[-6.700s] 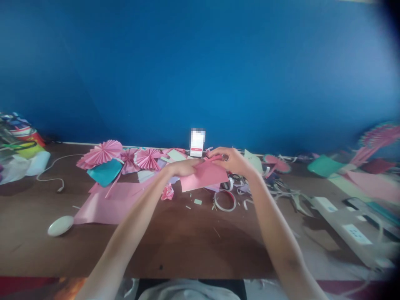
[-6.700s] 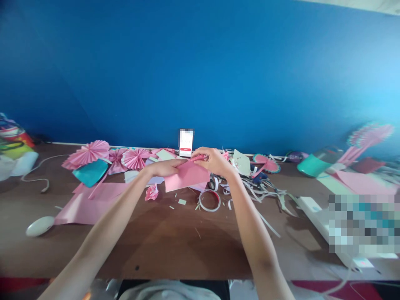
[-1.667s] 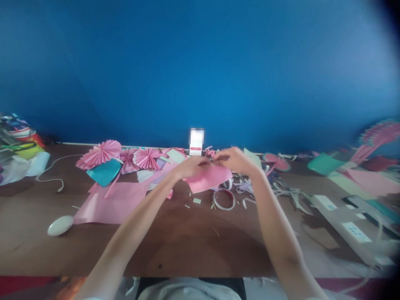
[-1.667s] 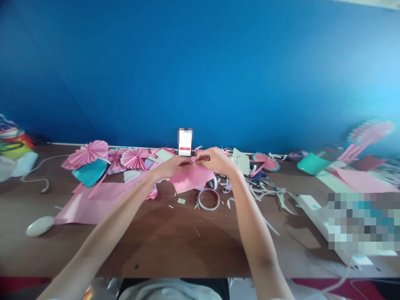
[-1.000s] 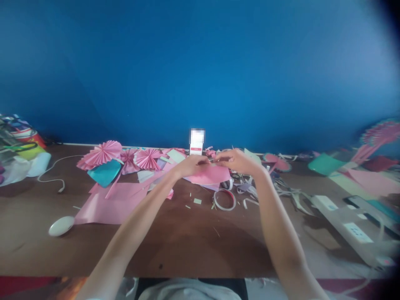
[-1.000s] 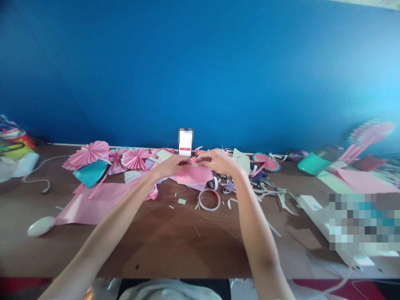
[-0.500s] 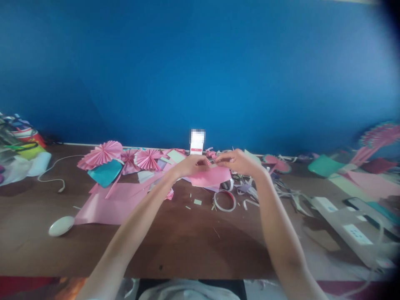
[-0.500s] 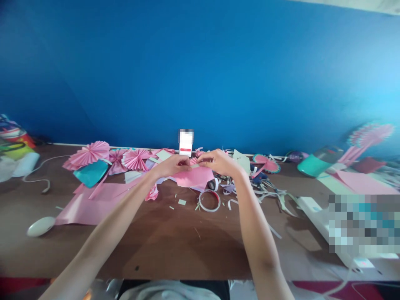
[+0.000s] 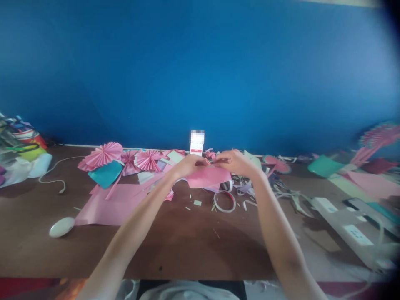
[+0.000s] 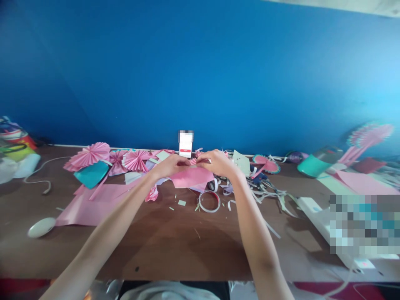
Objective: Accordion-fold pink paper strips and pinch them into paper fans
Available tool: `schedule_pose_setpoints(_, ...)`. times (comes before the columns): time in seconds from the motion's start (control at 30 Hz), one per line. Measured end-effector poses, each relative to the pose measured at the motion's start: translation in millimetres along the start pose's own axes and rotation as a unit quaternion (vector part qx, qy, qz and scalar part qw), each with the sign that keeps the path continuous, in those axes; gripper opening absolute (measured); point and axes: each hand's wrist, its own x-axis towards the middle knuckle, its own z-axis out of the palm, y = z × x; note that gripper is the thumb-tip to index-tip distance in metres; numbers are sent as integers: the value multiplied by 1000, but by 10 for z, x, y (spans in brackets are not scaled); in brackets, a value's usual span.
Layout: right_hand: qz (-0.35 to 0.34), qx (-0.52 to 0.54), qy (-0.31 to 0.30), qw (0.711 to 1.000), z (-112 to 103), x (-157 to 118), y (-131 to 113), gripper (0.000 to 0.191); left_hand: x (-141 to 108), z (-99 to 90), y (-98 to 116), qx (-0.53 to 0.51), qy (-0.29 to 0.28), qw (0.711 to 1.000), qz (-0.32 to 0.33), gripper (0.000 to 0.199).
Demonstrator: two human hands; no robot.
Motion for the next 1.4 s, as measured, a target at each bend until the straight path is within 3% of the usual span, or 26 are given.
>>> schedule_pose_setpoints(0.13,-34,-90,-26,995,154,67,22,19,12,64,12,28,4,1000,-9,23)
schedule_pose_setpoints(0.3,-24,-169,-38,985,281,110,68,16,30,123,3,46,14,999,-12,19)
schedule_pose_setpoints(0.53,-20,-147,-47,988,286,111,120,13,35,130,-21,38,2,999,-16,17)
schedule_pose_setpoints(0.73,-50,-122,-23,991,267,110,106,18,19,60,-37,62,-58,996,-32,36)
schedule_pose_setpoints(0.87,-64,-117,-17,991,253,114,131,19,22,41,-24,33,-67,997,-3,36)
schedule_pose_setpoints(1.13,-60,-112,-22,992,280,107,122,18,-6,54,-25,40,-49,997,-52,37)
schedule_pose_setpoints(1.4,-65,-90,-48,993,299,126,169,19,13,64,-24,29,-41,997,-59,38)
